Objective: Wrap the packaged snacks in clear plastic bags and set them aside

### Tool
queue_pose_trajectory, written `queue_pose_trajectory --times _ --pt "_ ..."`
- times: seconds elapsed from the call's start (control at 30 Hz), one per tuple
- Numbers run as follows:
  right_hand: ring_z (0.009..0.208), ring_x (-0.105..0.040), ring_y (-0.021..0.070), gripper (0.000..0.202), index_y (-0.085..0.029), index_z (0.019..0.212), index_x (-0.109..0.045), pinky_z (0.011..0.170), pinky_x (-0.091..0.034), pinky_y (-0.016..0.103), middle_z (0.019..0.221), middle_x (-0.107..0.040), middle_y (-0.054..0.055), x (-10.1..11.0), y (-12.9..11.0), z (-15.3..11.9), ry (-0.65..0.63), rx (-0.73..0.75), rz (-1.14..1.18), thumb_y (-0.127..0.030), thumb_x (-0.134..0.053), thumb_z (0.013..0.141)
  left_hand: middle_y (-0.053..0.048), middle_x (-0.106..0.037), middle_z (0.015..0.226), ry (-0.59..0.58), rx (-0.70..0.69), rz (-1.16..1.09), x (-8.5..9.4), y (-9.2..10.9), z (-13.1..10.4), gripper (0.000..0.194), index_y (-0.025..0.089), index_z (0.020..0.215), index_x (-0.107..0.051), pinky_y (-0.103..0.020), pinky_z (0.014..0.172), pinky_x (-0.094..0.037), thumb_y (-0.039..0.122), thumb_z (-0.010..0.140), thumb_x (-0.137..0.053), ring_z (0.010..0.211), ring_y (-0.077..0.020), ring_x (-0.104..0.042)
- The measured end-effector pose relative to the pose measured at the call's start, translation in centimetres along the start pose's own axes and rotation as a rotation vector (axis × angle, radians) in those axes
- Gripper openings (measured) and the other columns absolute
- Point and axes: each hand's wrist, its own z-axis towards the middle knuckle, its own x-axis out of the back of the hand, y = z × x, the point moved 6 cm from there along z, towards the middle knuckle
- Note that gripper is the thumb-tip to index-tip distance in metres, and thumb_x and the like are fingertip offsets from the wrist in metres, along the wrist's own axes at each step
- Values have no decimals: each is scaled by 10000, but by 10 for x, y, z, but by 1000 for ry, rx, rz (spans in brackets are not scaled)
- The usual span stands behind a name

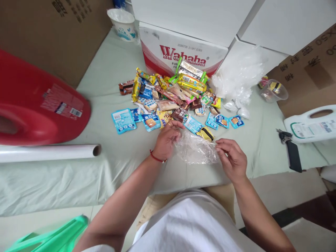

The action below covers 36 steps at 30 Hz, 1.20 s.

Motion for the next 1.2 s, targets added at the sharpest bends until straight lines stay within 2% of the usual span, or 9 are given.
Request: queue_pose_trajectory --times 0.2,0.33,0.47,0.57,0.63,0.73,0.87,1.1,1.2 --pt "984 -698 222 74 -263 1010 -739 632 -568 304 1100 -708 86 -1 5 11 87 -133 113 -286 -678 974 -29 -605 1072 -211 -52 266 -13 1 -8 604 230 1171 -675 -261 657 -386 307 612 -890 717 -118 -464" --pt "873 -691 185 153 -251 1078 -690 743 -602 339 1165 -695 85 -2 15 21 131 -256 254 -372 -664 988 -16 -598 1010 -108 -46 367 -10 -7 -5 531 204 1062 -671 -263 748 -407 179 556 -829 854 -158 -522" --pt "1071 -682 209 462 -303 1356 -560 895 -620 404 1387 -605 116 -10 35 13 102 -360 382 -554 -638 976 9 -582 925 41 3 122 -3 -14 -1 442 213 961 -605 -249 681 -395 202 561 -793 792 -143 -510" --pt "1226 -635 251 872 -357 1518 -409 926 -620 444 1467 -543 140 -32 43 -6 -30 -405 494 -727 -748 805 25 -566 924 45 51 4 -3 -18 -1 485 225 973 -572 -231 612 -364 179 558 -817 708 -109 -465" --pt "1204 -644 249 1044 -367 1544 -369 926 -614 438 1434 -573 139 -47 43 -18 -80 -449 541 -693 -867 686 22 -572 930 28 56 -11 -5 -20 -2 504 227 986 -569 -227 617 -376 176 563 -838 721 -110 -477" --pt "984 -680 191 770 -318 1396 -536 867 -600 367 1146 -697 66 -54 43 -21 -23 -536 543 -541 -886 747 5 -602 994 -14 60 15 -7 -22 -3 557 226 1028 -591 -232 668 -421 195 555 -883 790 -127 -523" --pt "682 -581 114 279 -222 971 -723 678 -518 259 823 -681 -10 -35 52 -4 21 -627 532 -409 -845 805 4 -610 1055 -153 178 43 -10 -21 -5 619 228 1062 -631 -227 655 -411 215 529 -946 738 -99 -505" --pt "637 -573 108 281 -210 925 -775 617 -471 248 751 -666 -10 16 73 2 -23 -758 519 -386 -888 738 -27 -631 1131 -222 225 74 -1 -3 -1 625 196 1058 -674 -224 738 -464 218 518 -989 851 -107 -586" --pt "649 -574 114 299 -217 926 -777 623 -479 250 738 -651 -9 21 79 -3 -26 -800 540 -397 -898 720 -23 -661 1112 -204 259 115 1 -4 0 609 192 1064 -663 -195 630 -430 285 552 -978 727 -68 -555"
